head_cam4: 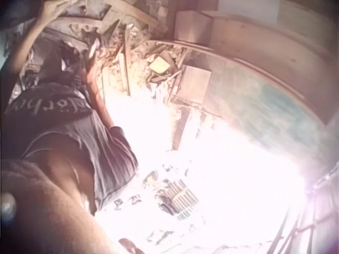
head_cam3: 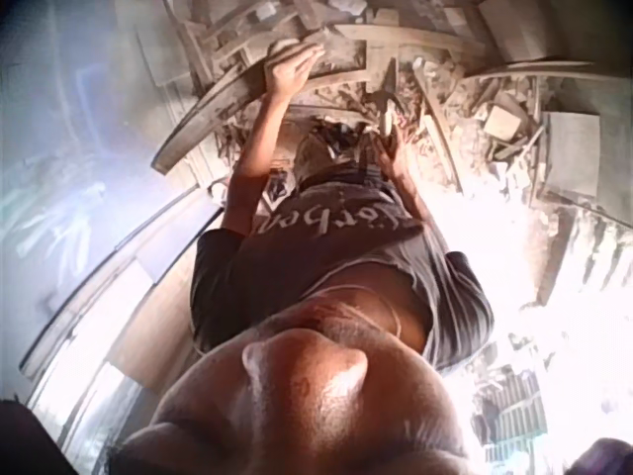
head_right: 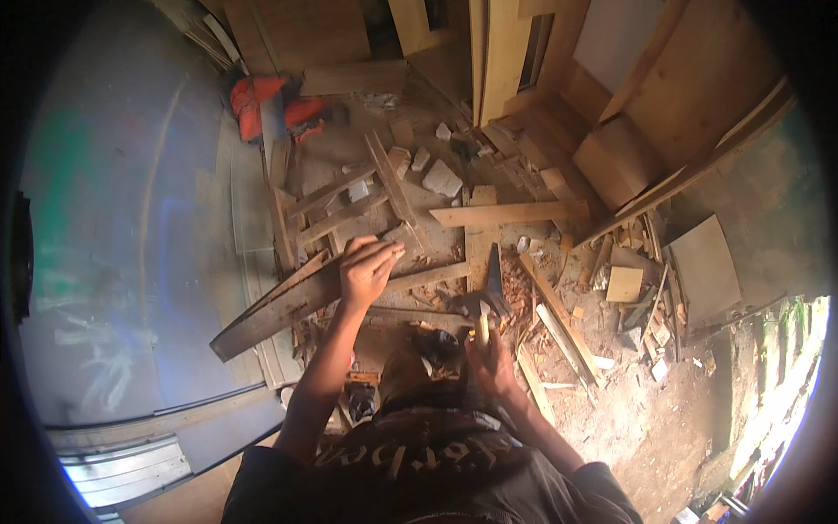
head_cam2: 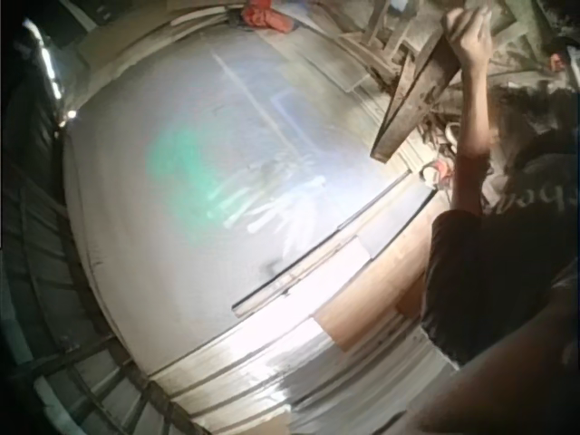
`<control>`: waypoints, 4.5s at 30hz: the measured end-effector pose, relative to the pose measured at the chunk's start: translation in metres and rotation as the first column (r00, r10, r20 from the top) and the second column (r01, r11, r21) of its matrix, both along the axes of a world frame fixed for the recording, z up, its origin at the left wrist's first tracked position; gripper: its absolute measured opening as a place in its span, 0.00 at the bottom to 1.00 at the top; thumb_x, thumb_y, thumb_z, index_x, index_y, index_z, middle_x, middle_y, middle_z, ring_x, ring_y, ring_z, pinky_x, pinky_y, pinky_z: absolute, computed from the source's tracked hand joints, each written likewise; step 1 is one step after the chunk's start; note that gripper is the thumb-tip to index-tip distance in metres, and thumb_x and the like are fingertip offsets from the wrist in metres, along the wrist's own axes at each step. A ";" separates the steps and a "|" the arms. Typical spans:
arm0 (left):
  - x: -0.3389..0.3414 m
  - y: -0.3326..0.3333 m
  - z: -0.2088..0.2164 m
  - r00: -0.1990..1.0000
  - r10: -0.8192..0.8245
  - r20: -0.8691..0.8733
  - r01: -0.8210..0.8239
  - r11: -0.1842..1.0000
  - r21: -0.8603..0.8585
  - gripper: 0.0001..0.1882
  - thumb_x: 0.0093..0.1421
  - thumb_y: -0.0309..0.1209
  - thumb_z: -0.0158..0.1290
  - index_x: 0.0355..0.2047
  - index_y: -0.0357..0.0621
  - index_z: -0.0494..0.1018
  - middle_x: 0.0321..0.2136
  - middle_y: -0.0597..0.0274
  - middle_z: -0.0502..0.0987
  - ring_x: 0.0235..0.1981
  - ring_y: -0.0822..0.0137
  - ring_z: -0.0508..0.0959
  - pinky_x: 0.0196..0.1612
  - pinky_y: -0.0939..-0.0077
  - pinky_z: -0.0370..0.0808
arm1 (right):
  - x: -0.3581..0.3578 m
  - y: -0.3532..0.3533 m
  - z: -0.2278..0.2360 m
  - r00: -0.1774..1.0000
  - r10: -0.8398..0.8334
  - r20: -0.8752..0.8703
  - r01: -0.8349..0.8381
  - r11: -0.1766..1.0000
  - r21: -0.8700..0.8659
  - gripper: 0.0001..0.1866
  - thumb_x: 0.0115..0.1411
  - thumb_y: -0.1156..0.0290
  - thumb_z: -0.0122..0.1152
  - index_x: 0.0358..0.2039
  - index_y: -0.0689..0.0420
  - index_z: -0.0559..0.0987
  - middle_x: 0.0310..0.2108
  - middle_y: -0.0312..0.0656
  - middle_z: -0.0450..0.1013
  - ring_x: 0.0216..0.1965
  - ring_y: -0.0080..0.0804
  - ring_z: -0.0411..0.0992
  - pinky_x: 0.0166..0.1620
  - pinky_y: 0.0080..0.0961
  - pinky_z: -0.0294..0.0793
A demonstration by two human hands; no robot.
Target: The person dismantles a wooden frame using a hammer. They repeatedly strike the frame to separate its components, occasionally repositioning the frame and picking up small pieces from the debris-strewn floor.
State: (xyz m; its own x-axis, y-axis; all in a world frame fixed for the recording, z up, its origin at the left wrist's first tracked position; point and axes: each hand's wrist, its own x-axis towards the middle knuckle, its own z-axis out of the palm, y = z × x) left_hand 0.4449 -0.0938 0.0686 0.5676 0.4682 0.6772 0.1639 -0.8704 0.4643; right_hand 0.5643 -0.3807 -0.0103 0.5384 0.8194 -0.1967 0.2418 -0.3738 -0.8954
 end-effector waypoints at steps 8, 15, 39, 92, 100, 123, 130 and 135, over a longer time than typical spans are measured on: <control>-0.002 0.000 -0.003 0.993 0.085 -0.079 -0.080 0.995 0.058 0.10 0.53 0.24 0.62 0.37 0.45 0.82 0.35 0.66 0.83 0.38 0.64 0.77 0.43 0.70 0.72 | 0.014 0.042 0.068 0.990 0.089 0.105 -0.097 0.993 0.070 0.26 0.61 0.57 0.64 0.52 0.60 0.70 0.15 0.45 0.68 0.15 0.33 0.66 0.23 0.32 0.67; 0.003 0.000 -0.012 0.991 0.079 -0.112 -0.065 0.990 0.127 0.11 0.51 0.26 0.63 0.36 0.50 0.80 0.37 0.72 0.81 0.38 0.67 0.77 0.46 0.69 0.69 | 0.012 0.063 0.098 0.967 0.237 0.094 -0.244 0.967 0.067 0.29 0.58 0.68 0.63 0.56 0.61 0.62 0.25 0.59 0.74 0.28 0.63 0.74 0.29 0.49 0.73; 0.008 0.001 -0.004 0.981 0.167 -0.097 -0.146 0.971 0.191 0.07 0.53 0.30 0.62 0.34 0.51 0.80 0.33 0.74 0.80 0.32 0.69 0.77 0.41 0.71 0.70 | 0.007 0.102 0.117 0.775 0.101 0.624 -0.416 0.825 0.383 0.32 0.59 0.74 0.61 0.62 0.57 0.58 0.40 0.64 0.72 0.28 0.63 0.76 0.27 0.48 0.75; 0.004 0.004 0.017 0.941 0.274 -0.197 -0.245 0.956 0.159 0.14 0.58 0.37 0.57 0.39 0.42 0.77 0.41 0.60 0.77 0.42 0.58 0.76 0.48 0.60 0.69 | 0.006 0.092 0.119 0.929 0.119 0.351 -0.255 0.892 0.373 0.19 0.64 0.68 0.56 0.53 0.62 0.70 0.22 0.53 0.74 0.22 0.42 0.77 0.26 0.35 0.74; 0.005 0.017 0.005 0.651 0.562 -0.511 -0.617 0.784 0.077 0.31 0.68 0.46 0.41 0.12 0.42 0.75 0.10 0.49 0.73 0.12 0.51 0.76 0.19 0.60 0.74 | 0.016 0.061 0.078 0.963 0.249 0.103 -0.269 0.902 0.338 0.24 0.60 0.72 0.54 0.56 0.65 0.66 0.34 0.51 0.75 0.27 0.47 0.77 0.29 0.36 0.75; 0.001 0.017 0.006 0.666 0.561 -0.492 -0.608 0.790 0.078 0.25 0.64 0.41 0.48 0.12 0.44 0.72 0.11 0.53 0.72 0.13 0.54 0.75 0.19 0.64 0.73 | 0.020 0.072 0.072 0.616 0.280 0.736 -0.555 0.818 0.154 0.09 0.51 0.81 0.57 0.35 0.66 0.78 0.29 0.52 0.74 0.22 0.44 0.74 0.19 0.30 0.73; 0.000 0.016 0.000 0.667 0.589 -0.455 -0.634 0.770 0.068 0.26 0.64 0.42 0.49 0.08 0.50 0.70 0.08 0.54 0.71 0.10 0.54 0.73 0.16 0.63 0.71 | 0.012 0.086 0.092 0.852 0.235 0.467 -0.415 0.848 0.330 0.10 0.55 0.71 0.53 0.34 0.64 0.75 0.25 0.46 0.69 0.15 0.34 0.67 0.17 0.26 0.65; -0.002 0.013 0.011 0.663 0.525 -0.534 -0.583 0.809 0.071 0.21 0.65 0.46 0.49 0.21 0.45 0.75 0.16 0.54 0.76 0.16 0.55 0.77 0.21 0.66 0.74 | 0.010 0.069 0.109 0.915 0.344 0.211 -0.390 0.886 0.251 0.17 0.64 0.63 0.45 0.41 0.65 0.73 0.26 0.42 0.68 0.27 0.31 0.67 0.26 0.28 0.65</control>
State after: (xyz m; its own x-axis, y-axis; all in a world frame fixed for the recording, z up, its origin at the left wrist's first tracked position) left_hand 0.4434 -0.0812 0.0797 0.4213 0.8555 0.3010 0.8340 -0.4958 0.2420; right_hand 0.5745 -0.3115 0.0984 0.1926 0.9723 0.1328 0.4572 0.0309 -0.8888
